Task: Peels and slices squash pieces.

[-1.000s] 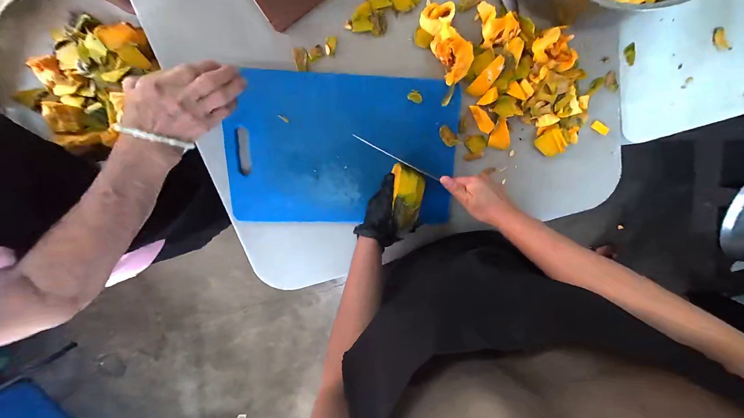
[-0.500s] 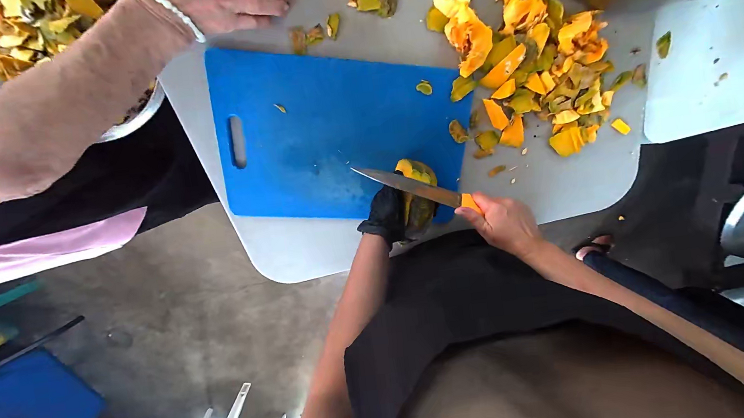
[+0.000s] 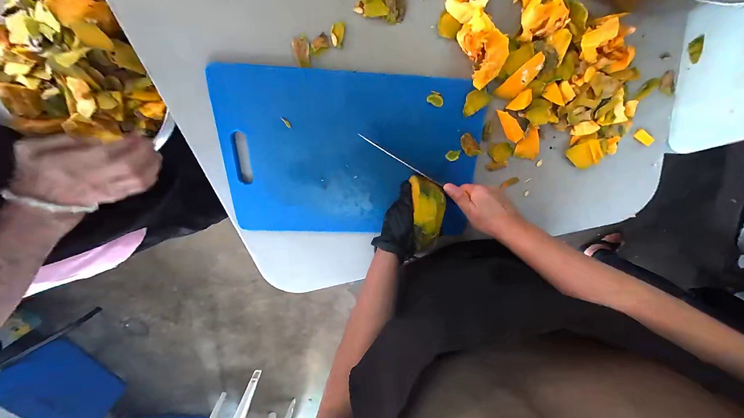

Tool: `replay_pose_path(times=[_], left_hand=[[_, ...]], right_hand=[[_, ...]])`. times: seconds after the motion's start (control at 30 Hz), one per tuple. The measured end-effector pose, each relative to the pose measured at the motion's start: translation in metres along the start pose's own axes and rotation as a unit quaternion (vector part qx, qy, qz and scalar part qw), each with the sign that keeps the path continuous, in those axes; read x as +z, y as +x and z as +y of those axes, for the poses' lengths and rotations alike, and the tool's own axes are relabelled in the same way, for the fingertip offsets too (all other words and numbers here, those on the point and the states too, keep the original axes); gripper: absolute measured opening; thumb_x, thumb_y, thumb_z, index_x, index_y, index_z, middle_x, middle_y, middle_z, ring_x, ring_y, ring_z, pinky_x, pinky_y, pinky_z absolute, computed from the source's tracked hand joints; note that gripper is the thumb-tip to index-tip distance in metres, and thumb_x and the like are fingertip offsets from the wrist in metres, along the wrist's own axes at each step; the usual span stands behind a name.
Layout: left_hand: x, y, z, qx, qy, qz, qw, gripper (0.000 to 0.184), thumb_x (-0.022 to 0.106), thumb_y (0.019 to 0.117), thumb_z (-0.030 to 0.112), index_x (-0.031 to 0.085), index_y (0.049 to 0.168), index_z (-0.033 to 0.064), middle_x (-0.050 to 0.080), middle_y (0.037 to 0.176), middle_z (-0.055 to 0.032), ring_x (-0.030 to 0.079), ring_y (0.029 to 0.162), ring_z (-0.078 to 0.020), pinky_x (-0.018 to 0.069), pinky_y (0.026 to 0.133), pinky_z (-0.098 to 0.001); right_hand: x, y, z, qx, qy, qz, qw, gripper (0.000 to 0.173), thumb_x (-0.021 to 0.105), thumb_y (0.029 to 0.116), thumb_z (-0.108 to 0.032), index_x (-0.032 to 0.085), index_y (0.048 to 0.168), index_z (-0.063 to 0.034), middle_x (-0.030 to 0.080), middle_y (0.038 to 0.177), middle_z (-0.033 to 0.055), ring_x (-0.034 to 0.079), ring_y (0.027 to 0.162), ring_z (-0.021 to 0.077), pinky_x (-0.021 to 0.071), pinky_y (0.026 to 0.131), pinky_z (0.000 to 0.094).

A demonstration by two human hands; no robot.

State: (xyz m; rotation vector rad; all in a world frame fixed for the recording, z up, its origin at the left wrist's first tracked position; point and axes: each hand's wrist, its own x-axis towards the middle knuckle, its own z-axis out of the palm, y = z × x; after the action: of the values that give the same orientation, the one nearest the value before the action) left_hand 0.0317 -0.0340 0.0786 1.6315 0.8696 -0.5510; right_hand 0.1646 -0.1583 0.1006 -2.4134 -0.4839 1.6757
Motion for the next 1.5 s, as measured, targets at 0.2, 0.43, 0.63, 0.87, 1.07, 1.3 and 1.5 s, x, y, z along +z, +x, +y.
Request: replay_pose_path(times=[0.2,0.43,0.63,0.87,1.07,1.3,1.5], left_hand=[[0.0,-0.008,0.007,-0.077,-0.308,0.026,0.948,0.047,0.023,0.1136,0.027,0.054,0.133,-0.002,0.065,0.106,-0.0101,0.062,0.09,-0.008,0.0533,0.084,-0.0262],[0.008,-0.013,-0.008,0.039,-0.225,0.053,0.972,0.043,0.028,0.1105,0.014,0.046,0.14,-0.0119,0.061,0.125,-0.0177,0.059,0.112,-0.006,0.0451,0.101,-0.02],[0.015,-0.012,-0.003,0.024,-0.206,0.09,0.974,0.043,0.024,0.1104,0.007,0.048,0.132,-0.0206,0.058,0.129,-0.0306,0.057,0.119,-0.0189,0.0404,0.107,-0.0265],[0.009,-0.002,-0.002,0.015,-0.294,0.074,0.953,0.045,0.02,0.1128,0.018,0.049,0.135,-0.0088,0.061,0.118,-0.0127,0.058,0.106,-0.0036,0.0468,0.096,-0.0192],[0.004,0.003,-0.009,-0.064,-0.36,-0.005,0.931,0.046,0.023,0.1139,0.026,0.046,0.146,0.0016,0.062,0.123,-0.0094,0.06,0.102,-0.0067,0.0508,0.092,-0.0252],[-0.015,-0.008,-0.005,-0.084,-0.422,-0.047,0.901,0.051,0.02,0.111,0.046,0.056,0.124,0.0116,0.068,0.086,-0.0007,0.066,0.071,-0.0092,0.0585,0.063,-0.0268],[-0.032,-0.018,0.007,-0.074,-0.305,-0.088,0.945,0.036,0.067,0.0919,0.002,0.053,0.125,0.0007,0.068,0.089,-0.0037,0.066,0.074,-0.0074,0.0575,0.069,-0.0251]], right_hand=[[0.012,-0.03,0.031,-0.131,0.033,0.081,0.988,0.066,0.034,0.108,-0.051,0.067,0.096,0.0056,0.061,0.071,0.018,0.064,0.07,0.0358,0.0492,0.064,0.0553],[0.012,-0.054,0.033,-0.171,-0.105,0.161,0.966,0.082,0.034,0.1005,-0.067,0.064,0.085,0.0078,0.063,0.069,0.0229,0.068,0.066,0.0423,0.0499,0.054,0.0549],[0.014,-0.049,0.016,-0.1,-0.094,0.142,0.98,0.07,0.046,0.1026,-0.057,0.067,0.095,0.0098,0.068,0.078,0.0264,0.071,0.077,0.0466,0.0522,0.062,0.0592],[0.001,-0.031,-0.011,-0.033,-0.034,0.04,0.998,0.058,0.044,0.1087,-0.047,0.067,0.101,0.0062,0.067,0.083,0.0235,0.068,0.085,0.0427,0.0506,0.074,0.0595],[-0.01,0.012,-0.023,-0.012,0.017,-0.02,1.0,0.074,0.03,0.1097,-0.055,0.067,0.117,0.0085,0.067,0.109,0.032,0.065,0.108,0.0489,0.0477,0.091,0.0667],[-0.003,-0.006,0.026,-0.061,0.129,0.001,0.99,0.063,0.028,0.1131,-0.043,0.065,0.102,0.0069,0.057,0.08,0.0176,0.057,0.074,0.0305,0.0472,0.074,0.0518],[-0.001,-0.045,0.03,-0.15,0.002,0.049,0.987,0.064,0.041,0.1074,-0.052,0.066,0.104,0.0074,0.064,0.076,0.0214,0.066,0.077,0.0402,0.0506,0.071,0.0592]])
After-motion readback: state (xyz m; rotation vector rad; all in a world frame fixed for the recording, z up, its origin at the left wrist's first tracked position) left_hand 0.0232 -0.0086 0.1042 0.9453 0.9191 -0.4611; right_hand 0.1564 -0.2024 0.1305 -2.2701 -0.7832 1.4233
